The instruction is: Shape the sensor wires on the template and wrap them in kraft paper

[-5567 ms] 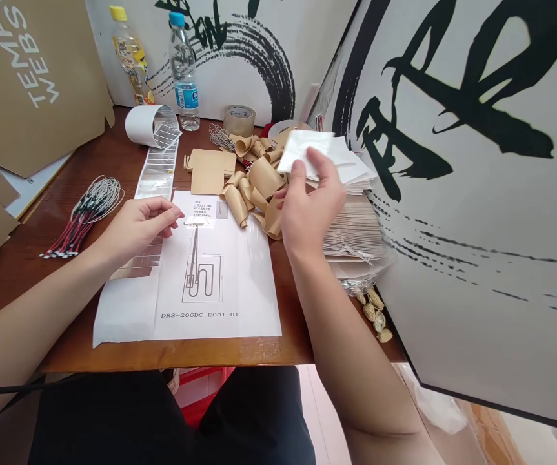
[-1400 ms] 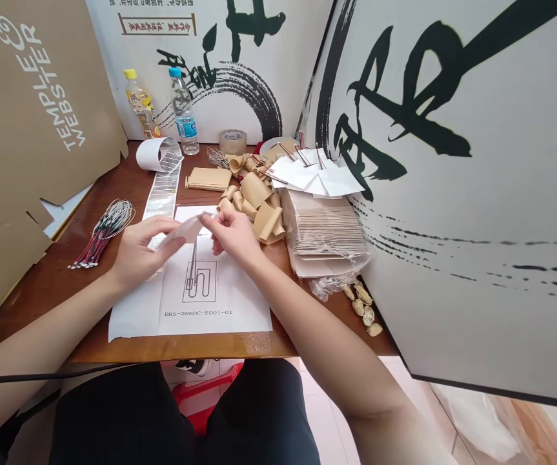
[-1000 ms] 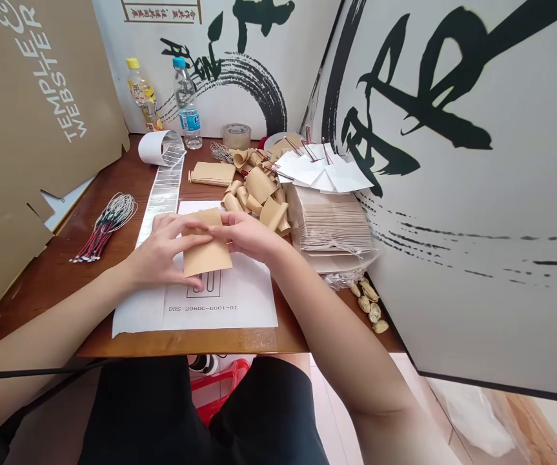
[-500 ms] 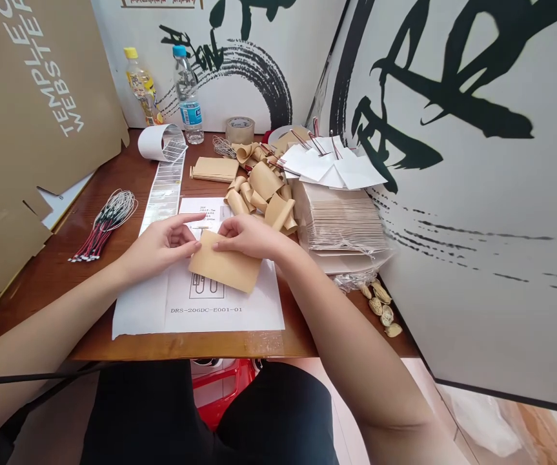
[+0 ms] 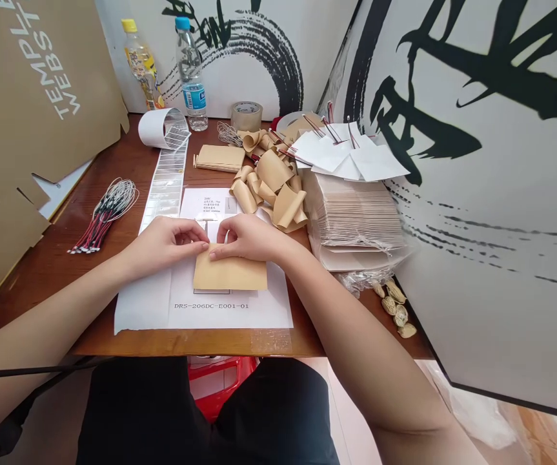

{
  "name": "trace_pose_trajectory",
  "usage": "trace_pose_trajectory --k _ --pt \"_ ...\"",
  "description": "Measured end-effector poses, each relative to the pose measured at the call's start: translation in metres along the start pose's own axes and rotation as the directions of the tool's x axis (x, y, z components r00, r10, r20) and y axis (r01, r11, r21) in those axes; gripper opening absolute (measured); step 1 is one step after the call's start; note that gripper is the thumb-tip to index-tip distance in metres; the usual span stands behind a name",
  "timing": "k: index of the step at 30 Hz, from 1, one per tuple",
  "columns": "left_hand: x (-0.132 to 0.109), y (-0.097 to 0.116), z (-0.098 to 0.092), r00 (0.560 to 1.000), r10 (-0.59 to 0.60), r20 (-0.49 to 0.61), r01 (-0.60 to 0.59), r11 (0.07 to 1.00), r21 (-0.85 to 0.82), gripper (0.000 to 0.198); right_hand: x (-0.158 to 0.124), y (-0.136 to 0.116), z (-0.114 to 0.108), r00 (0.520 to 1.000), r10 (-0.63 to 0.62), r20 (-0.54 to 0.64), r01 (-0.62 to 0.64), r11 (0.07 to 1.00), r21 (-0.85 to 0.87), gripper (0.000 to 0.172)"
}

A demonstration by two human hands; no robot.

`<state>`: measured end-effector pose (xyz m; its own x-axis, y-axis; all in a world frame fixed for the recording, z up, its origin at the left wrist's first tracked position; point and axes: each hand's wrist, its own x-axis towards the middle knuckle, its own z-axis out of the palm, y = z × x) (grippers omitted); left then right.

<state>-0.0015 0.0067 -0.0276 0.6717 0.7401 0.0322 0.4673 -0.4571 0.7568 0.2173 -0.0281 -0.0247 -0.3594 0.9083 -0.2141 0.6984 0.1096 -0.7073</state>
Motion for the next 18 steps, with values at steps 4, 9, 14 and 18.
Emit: trace_pose_trajectory --k 4,9,14,18 --pt "-0.0002 -0.0033 -0.0026 0.999 -0.002 0.042 0.000 0.999 0.035 0.012 -0.0004 0.0004 -0.0006 0.999 0.040 -0.006 -0.040 0.998 -0.043 0.037" --pt "0.0011 -0.0043 -0.0029 0.997 0.015 0.070 -0.020 0.997 0.070 0.011 0.0007 -0.0007 0.0028 0.999 0.035 -0.004 -0.035 0.998 -0.057 0.037" --pt "0.0033 -0.0044 -0.0028 0.996 0.026 0.089 -0.035 0.994 0.106 0.014 0.0007 -0.0005 0.0043 0.999 0.048 -0.003 -0.048 0.996 -0.073 0.036" --pt "0.0029 -0.0030 -0.0069 0.991 0.031 0.127 -0.049 0.989 0.141 0.019 -0.0004 -0.0022 0.0036 0.998 0.065 0.011 -0.064 0.995 -0.074 0.036"
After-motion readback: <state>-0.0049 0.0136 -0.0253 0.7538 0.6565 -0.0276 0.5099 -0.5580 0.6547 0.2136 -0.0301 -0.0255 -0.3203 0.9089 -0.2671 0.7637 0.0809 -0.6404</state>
